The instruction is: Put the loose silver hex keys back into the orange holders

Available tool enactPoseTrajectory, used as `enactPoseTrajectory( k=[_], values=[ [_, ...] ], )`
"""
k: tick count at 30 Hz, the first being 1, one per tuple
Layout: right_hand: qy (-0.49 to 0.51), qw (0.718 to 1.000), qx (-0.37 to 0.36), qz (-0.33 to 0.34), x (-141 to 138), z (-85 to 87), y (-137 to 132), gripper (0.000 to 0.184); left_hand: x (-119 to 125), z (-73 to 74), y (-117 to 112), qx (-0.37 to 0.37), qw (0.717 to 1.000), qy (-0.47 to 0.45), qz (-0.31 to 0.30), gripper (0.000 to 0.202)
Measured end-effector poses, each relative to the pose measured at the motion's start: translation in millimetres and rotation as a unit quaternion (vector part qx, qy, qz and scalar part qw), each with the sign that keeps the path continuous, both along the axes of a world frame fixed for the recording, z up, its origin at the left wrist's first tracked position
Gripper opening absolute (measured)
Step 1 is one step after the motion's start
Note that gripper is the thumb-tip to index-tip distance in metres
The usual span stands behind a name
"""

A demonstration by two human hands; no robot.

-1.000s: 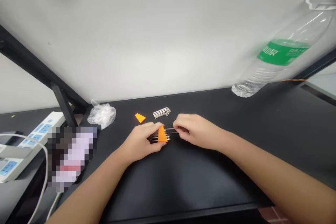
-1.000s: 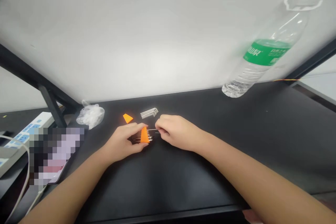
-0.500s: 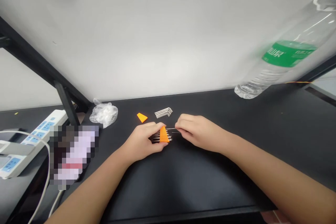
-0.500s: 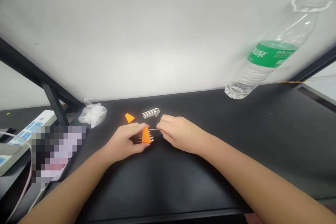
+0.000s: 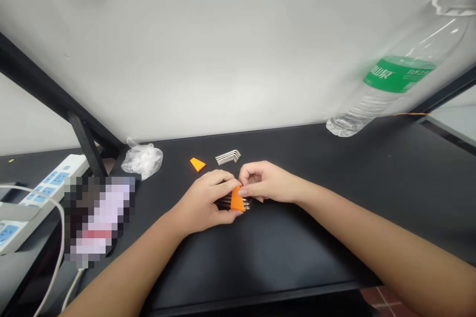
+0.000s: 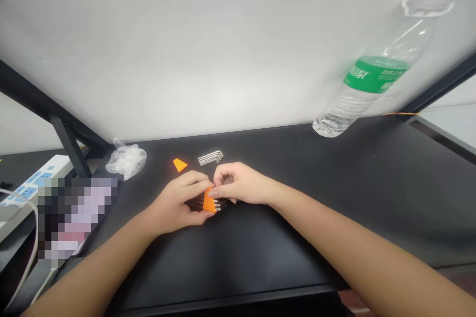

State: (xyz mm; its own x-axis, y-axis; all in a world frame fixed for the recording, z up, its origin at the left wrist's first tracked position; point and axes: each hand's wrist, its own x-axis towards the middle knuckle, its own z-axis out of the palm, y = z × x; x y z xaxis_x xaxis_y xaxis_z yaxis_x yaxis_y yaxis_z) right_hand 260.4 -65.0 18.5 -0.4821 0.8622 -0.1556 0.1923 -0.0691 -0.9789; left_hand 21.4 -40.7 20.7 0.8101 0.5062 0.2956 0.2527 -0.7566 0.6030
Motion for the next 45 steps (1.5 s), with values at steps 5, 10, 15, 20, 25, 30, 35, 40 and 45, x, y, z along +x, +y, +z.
enactPoseTrajectory(
  k=[5, 10, 15, 20, 25, 30, 35, 40, 45],
  values=[
    [-0.171, 0.971, 0.159, -0.057, 16, 9.6, 0, 0.028, -9, -4.5, 4, 0.053, 0.997, 0.050, 0.034, 0.033],
    [-0.414, 0.869, 0.269, 0.028, 23, 7.8, -8, 0.007, -15, -5.5, 5, 0.098, 0.992, 0.061, 0.055, 0.044],
    [-0.507, 0.810, 0.295, 0.008, 12, -2.3, -8, 0.010, -10, -2.4, 1, 0.169, 0.978, 0.096, 0.070, 0.037],
    [-0.383, 0.870, 0.309, 0.000, 10, 8.1, -11, 0.015, -8, -2.7, 1, 0.182, 0.975, 0.087, 0.088, 0.037],
    [-0.259, 0.892, 0.369, -0.019, 7, 17.1, -15, 0.014, -5, -2.4, -1, 0.139, 0.984, 0.081, 0.083, 0.033],
    [-0.252, 0.880, 0.403, -0.007, 8, 14.2, -15, 0.015, -4, -0.5, -3, 0.122, 0.986, 0.075, 0.086, 0.032],
    [-0.272, 0.880, 0.389, 0.000, 10, 16.9, -16, 0.017, -5, -0.9, -2, 0.113, 0.987, 0.070, 0.094, 0.034],
    [-0.290, 0.879, 0.380, 0.003, 12, 19.1, -18, 0.020, -5, -2.1, -2, 0.116, 0.987, 0.065, 0.088, 0.035],
    [-0.311, 0.871, 0.381, 0.009, 12, 23.1, -22, 0.023, -6, -2.2, -1, 0.113, 0.987, 0.081, 0.083, 0.032]
  ],
)
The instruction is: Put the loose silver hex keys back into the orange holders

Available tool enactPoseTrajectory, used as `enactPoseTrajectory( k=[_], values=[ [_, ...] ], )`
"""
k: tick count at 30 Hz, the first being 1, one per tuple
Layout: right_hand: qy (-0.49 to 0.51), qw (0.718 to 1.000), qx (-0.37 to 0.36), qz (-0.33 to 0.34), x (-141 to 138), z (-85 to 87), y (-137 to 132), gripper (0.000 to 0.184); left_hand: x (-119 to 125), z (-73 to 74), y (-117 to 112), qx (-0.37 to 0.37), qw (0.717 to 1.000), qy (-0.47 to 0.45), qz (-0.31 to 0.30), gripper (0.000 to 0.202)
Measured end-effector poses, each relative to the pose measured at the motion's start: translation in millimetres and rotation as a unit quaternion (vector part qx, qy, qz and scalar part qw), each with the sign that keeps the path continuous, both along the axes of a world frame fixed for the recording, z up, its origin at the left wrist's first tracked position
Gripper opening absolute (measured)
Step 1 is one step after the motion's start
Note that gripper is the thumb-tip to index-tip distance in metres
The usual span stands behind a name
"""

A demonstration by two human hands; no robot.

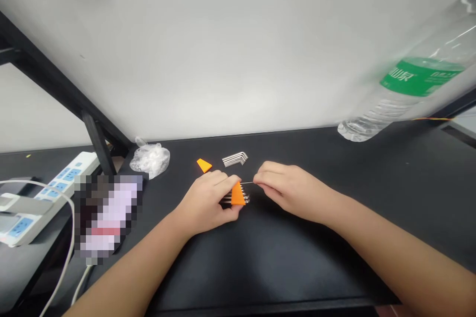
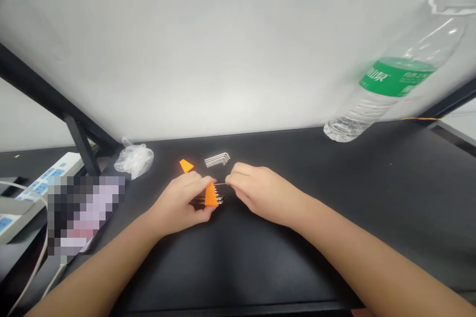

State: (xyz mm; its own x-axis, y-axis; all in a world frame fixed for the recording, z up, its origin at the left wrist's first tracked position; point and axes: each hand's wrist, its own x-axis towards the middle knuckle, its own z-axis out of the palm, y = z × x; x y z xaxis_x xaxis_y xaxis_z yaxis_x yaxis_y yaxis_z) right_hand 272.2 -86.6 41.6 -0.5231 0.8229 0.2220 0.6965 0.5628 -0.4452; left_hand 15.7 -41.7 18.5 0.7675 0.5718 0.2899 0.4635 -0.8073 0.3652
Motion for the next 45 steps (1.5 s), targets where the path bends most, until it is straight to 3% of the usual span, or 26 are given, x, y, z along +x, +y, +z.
enactPoseTrajectory(
  k=[8, 13, 16, 18, 21, 23, 27, 29, 35, 38, 40, 43, 45],
  values=[
    [-0.076, 0.997, 0.016, 0.003, -4, 8.2, -14, 0.029, 2, 5.3, -1, -0.017, 1.000, 0.010, -0.005, 0.021],
    [0.002, 0.999, -0.029, 0.021, -7, 12.0, -15, 0.028, 5, 8.4, -3, -0.045, 0.998, -0.004, -0.032, 0.026],
    [0.119, 0.987, -0.099, 0.032, -11, 7.9, -11, 0.020, 8, 10.4, -7, -0.050, 0.996, -0.016, -0.071, 0.019],
    [0.210, 0.961, -0.181, -0.002, -14, 0.0, -7, 0.010, 10, 12.1, -10, -0.053, 0.994, -0.022, -0.090, 0.017],
    [0.295, 0.897, -0.326, -0.043, -17, -14.1, 1, 0.027, 10, 14.2, -13, -0.057, 0.993, -0.022, -0.100, 0.019],
    [0.282, 0.890, -0.355, -0.039, -17, -20.8, 7, 0.032, 9, 14.7, -12, -0.065, 0.993, -0.006, -0.099, 0.020],
    [0.184, 0.959, -0.211, -0.048, -14, -28.9, 18, 0.026, 6, 13.5, -8, -0.088, 0.993, 0.045, -0.067, 0.020],
    [0.152, 0.977, -0.134, -0.066, -11, -34.1, 22, 0.022, 5, 12.2, -6, -0.095, 0.992, 0.067, -0.052, 0.024],
    [0.168, 0.973, -0.079, -0.139, -3, -47.4, 47, 0.014, 1, 8.3, -6, -0.070, 0.995, 0.060, -0.038, 0.030],
    [0.130, 0.981, -0.031, -0.141, -1, -47.1, 72, 0.015, -3, 6.1, -4, -0.071, 0.996, 0.038, -0.031, 0.052],
    [0.104, 0.987, -0.009, -0.125, -1, -47.5, 89, 0.017, -7, 3.4, 2, -0.080, 0.997, 0.013, -0.012, 0.051],
    [0.088, 0.992, -0.032, -0.086, -3, -52.5, 106, 0.020, -17, -2.9, 18, -0.058, 0.990, -0.021, 0.124, 0.029],
    [0.087, 0.992, -0.047, -0.083, -4, -57.5, 111, 0.020, -25, -7.2, 32, -0.017, 0.972, 0.013, 0.235, 0.034]
  ],
)
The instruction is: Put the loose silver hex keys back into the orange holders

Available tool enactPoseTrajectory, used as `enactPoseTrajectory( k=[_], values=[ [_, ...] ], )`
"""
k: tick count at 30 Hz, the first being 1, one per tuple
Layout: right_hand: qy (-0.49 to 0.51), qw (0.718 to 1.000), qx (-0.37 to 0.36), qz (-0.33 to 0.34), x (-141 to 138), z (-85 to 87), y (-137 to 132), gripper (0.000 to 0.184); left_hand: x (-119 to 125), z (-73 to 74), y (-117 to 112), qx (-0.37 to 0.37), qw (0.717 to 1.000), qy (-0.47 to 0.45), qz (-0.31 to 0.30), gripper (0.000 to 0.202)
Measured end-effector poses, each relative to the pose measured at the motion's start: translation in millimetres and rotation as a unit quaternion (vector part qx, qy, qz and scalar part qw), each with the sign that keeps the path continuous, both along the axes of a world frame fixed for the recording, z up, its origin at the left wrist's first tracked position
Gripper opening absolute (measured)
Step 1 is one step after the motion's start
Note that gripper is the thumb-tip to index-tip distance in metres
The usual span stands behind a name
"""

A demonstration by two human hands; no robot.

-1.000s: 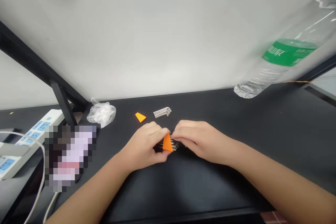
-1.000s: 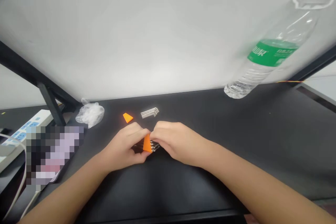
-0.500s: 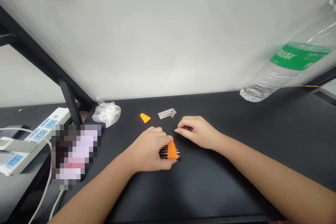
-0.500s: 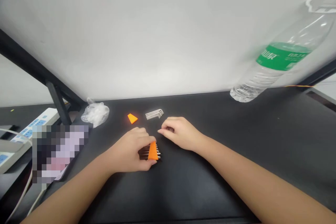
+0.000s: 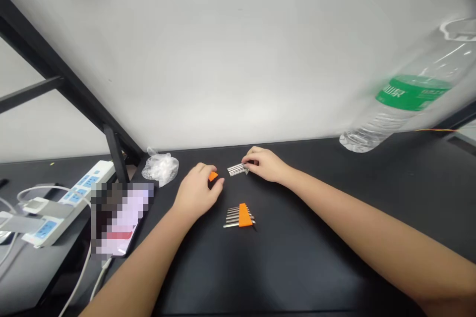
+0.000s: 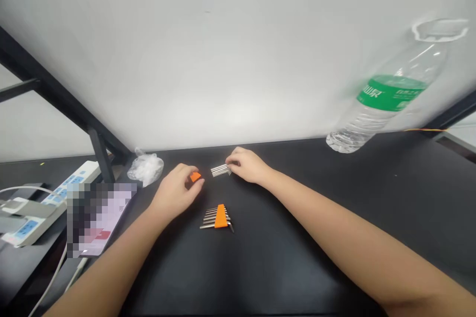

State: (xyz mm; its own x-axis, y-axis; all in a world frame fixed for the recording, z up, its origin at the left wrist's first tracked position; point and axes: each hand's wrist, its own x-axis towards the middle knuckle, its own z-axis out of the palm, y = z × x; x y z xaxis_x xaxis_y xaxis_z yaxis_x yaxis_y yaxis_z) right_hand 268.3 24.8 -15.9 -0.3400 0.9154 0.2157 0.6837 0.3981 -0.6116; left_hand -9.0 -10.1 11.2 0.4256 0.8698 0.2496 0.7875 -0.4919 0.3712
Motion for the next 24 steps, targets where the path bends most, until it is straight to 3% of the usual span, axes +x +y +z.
enactPoseTrajectory(
  k=[2, 4, 9, 11, 16, 21, 24],
  values=[
    [-0.001, 1.000, -0.006, -0.012, 1, -3.9, 2, 0.018, -6, -2.9, 13, 0.002, 0.995, 0.071, 0.065, 0.050],
    [-0.003, 1.000, -0.015, -0.020, 4, -5.2, 2, 0.018, -8, -3.4, 25, -0.020, 0.990, 0.119, 0.078, 0.057],
    [-0.030, 0.999, -0.037, -0.019, 10, -0.7, 2, 0.018, 4, 0.3, 49, -0.087, 0.987, 0.126, 0.056, 0.035],
    [-0.070, 0.996, -0.040, -0.030, 10, 1.6, 1, 0.015, 9, -0.8, 57, -0.106, 0.988, 0.101, 0.053, 0.039],
    [-0.141, 0.988, -0.039, -0.051, 12, 4.5, 2, 0.007, 7, -13.9, 64, -0.105, 0.993, -0.033, -0.034, 0.055],
    [-0.084, 0.992, -0.081, -0.038, 19, 1.0, 5, 0.017, 0, -22.4, 60, -0.088, 0.987, -0.107, -0.084, 0.053],
    [-0.010, 0.998, -0.057, -0.006, 20, -5.1, 6, 0.021, 3, -23.8, 58, -0.091, 0.980, -0.135, -0.113, 0.054]
  ],
)
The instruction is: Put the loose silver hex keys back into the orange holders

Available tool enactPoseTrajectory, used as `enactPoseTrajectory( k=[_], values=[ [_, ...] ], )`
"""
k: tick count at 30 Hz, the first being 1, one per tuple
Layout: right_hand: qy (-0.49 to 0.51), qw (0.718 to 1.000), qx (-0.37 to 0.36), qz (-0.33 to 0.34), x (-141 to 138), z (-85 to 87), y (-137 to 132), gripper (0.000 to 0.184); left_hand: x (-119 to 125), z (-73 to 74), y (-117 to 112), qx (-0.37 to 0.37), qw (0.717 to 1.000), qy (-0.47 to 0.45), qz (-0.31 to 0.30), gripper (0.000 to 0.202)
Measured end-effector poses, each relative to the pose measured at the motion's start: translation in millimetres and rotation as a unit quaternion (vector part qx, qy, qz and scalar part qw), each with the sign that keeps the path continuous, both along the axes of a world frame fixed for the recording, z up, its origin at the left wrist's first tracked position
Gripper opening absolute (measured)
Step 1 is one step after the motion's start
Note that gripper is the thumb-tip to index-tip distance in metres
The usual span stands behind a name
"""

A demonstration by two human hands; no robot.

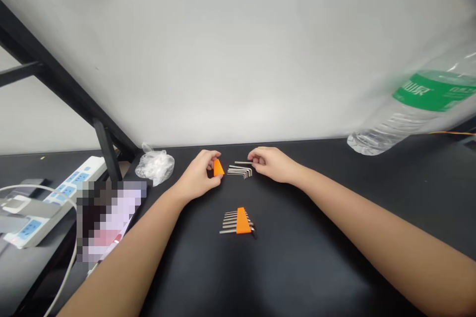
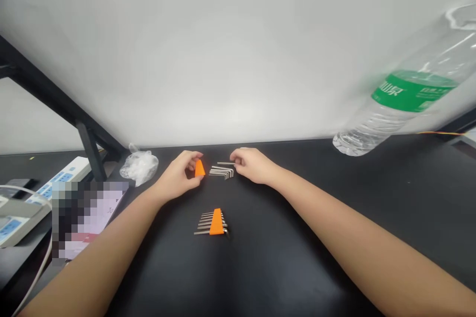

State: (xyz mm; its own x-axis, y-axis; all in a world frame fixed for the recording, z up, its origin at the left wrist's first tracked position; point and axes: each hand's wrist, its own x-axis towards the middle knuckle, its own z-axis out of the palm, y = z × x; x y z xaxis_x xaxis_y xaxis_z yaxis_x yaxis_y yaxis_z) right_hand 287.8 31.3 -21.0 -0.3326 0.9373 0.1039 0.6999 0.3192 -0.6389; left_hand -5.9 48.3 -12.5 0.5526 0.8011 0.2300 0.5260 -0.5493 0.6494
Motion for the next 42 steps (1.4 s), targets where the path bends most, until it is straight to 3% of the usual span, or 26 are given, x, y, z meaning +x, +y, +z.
enactPoseTrajectory(
  k=[6, 12, 22, 29, 35, 42],
  values=[
    [0.089, 0.985, 0.141, 0.051, -6, -5.6, -5, 0.023, 10, -4.2, -1, -0.007, 0.999, -0.035, -0.026, 0.059],
    [0.080, 0.977, 0.176, 0.091, -11, -3.1, -11, 0.024, 12, -4.7, -2, -0.002, 0.997, -0.072, -0.013, 0.056],
    [-0.068, 0.962, 0.240, 0.111, -23, 7.8, -25, 0.025, 18, -0.6, -7, 0.020, 0.997, -0.070, -0.023, 0.058],
    [-0.014, 0.958, 0.242, 0.151, -45, 8.0, -35, 0.031, 26, -0.2, -12, -0.018, 0.997, -0.065, -0.044, 0.069],
    [0.003, 0.958, 0.267, 0.100, -39, 11.0, -30, 0.016, 27, 3.4, -13, -0.007, 0.995, -0.096, -0.033, 0.068],
    [0.023, 0.974, 0.194, 0.110, -39, 11.4, -31, 0.020, 27, 12.6, -21, 0.034, 0.995, -0.093, -0.028, 0.062]
  ],
)
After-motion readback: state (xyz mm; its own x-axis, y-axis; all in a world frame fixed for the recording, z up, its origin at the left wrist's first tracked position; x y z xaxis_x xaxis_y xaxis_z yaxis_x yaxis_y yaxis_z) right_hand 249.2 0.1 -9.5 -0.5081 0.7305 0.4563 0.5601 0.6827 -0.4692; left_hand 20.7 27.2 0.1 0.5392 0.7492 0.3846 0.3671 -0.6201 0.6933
